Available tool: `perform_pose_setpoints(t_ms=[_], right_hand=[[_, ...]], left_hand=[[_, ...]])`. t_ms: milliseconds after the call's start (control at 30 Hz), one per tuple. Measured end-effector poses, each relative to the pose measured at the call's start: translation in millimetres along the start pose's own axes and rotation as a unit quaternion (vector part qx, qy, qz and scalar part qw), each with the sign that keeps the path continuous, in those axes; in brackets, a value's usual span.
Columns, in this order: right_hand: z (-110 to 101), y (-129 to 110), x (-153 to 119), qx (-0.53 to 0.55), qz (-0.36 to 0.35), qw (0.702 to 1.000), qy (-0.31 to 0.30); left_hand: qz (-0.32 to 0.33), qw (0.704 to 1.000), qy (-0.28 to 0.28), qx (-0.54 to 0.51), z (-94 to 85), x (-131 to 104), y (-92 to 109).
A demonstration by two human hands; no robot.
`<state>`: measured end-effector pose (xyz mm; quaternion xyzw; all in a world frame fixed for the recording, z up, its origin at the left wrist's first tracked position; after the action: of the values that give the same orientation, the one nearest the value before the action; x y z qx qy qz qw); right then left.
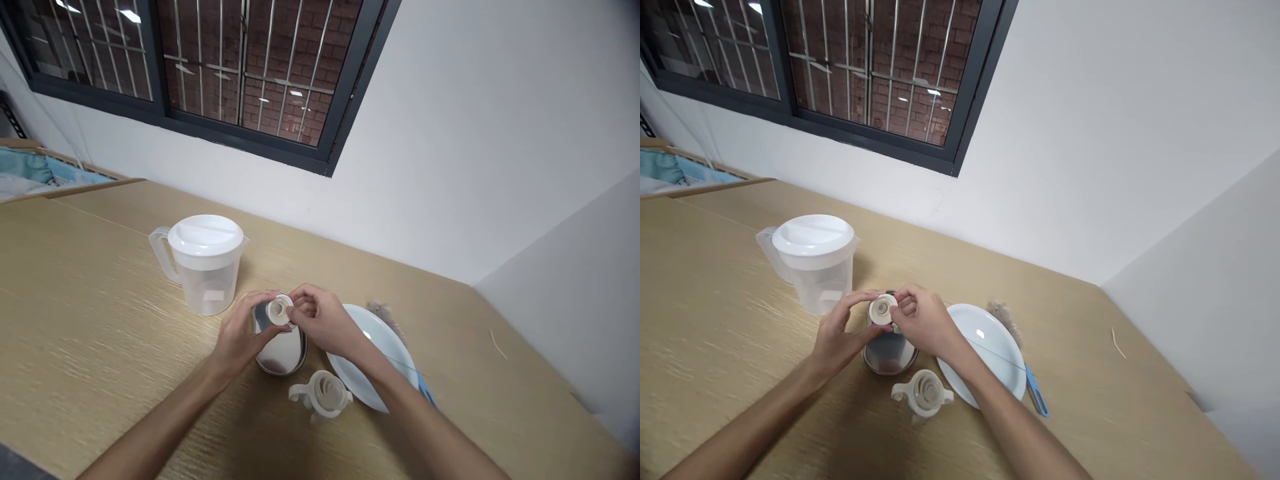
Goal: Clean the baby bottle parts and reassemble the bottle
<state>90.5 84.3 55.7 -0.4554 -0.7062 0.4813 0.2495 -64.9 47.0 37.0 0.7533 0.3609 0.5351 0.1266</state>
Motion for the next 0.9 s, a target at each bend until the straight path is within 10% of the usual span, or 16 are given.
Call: perform_pose_setpoints(t_ms=[367,900], right_hand=[[0.9,1.8,-7.7,0.094,0.013,0.995,-0.031],[7.7,-3.7,-12.8,0.087,0.007,0.996,-0.029]], left_hand=[[-0.023,0.999,0.011,-0.037,1.8,-4.1,-2.4],[0.111,0.993,0.028,0.019,-2.5,-1.5,17.1]])
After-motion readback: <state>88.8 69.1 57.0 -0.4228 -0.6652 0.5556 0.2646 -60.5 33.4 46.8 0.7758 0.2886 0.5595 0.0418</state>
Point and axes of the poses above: each hand's wrist, its own x-axis towards the middle knuckle, its own z-axis out of the palm, y = z × x, the point moved 7 cm from there along x, towards the middle knuckle, and after that the axes turned 10 degrees about -y, right-handed, at the moved point
